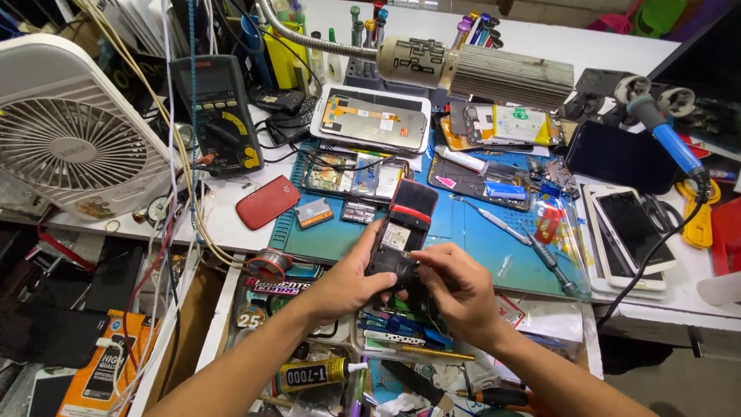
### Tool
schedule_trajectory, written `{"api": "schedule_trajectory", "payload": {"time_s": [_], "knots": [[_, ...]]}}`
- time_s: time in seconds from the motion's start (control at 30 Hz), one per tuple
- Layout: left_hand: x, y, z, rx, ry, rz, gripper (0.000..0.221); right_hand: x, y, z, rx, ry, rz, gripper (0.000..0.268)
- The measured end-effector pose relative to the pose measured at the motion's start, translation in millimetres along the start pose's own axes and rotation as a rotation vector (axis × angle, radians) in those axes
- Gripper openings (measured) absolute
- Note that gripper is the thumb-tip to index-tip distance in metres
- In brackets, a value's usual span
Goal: Disassembling and inspecting the internal components of a mobile phone on a repair bench.
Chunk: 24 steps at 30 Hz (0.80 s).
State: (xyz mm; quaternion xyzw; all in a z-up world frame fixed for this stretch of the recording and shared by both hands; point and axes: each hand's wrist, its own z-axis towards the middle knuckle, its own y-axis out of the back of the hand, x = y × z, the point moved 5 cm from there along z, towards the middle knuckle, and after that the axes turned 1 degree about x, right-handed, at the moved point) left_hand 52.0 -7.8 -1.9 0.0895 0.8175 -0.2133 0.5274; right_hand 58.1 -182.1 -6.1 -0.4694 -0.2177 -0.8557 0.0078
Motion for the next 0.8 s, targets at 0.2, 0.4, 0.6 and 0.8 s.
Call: {"api": "schedule_trajectory", "payload": {"time_s": [0.2,0.4,0.6,0.8], "knots": [[-4.5,-1.6,1.1,0.006,-0.241,-0.023,0.092,-2.2,-2.6,0.1,-0.15,-0.012,-0.064,0.019],[-0.7,-1.5,0.4,0.0,-0.228,-0.004,0.092,-1.8,-2.1,5.6,-0.123,-0.011,-0.098,0.017],[-4.0,-6.6,-2.3,-0.021,-0.228,0.018,0.091,18.7,-0.9,18.5,-0.055,0.051,-0.169,0.018],[-0.6,-5.5,-3.3,-0.035,-0.227,0.071,0.091,17.2,1.6,20.4,-0.004,0.087,-0.232,0.015]]}}
